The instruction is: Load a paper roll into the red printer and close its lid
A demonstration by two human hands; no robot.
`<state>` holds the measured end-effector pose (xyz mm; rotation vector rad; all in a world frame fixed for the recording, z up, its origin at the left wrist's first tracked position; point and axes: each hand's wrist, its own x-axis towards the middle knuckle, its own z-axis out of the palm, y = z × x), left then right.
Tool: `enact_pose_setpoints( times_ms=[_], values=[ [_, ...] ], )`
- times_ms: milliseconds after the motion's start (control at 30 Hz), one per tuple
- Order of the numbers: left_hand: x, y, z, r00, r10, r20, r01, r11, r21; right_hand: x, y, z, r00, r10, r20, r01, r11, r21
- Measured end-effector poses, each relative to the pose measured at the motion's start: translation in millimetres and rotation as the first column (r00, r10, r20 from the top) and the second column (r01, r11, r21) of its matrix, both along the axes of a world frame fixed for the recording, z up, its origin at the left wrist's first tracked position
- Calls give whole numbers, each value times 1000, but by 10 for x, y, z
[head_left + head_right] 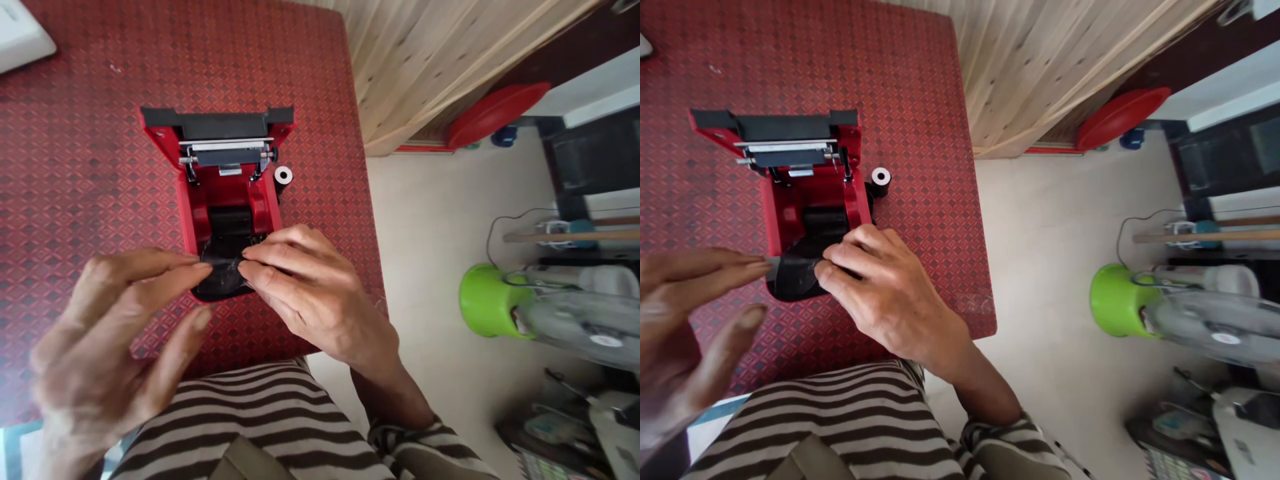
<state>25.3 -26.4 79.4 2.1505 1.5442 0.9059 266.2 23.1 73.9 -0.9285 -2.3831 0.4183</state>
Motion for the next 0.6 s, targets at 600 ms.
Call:
enact_pose_setpoints(
  times_ms=[600],
  values=[
    [201, 230, -49, 957, -225, -185, 247, 963, 104, -2, -139, -41, 997, -54, 49, 45, 986, 158]
  ],
)
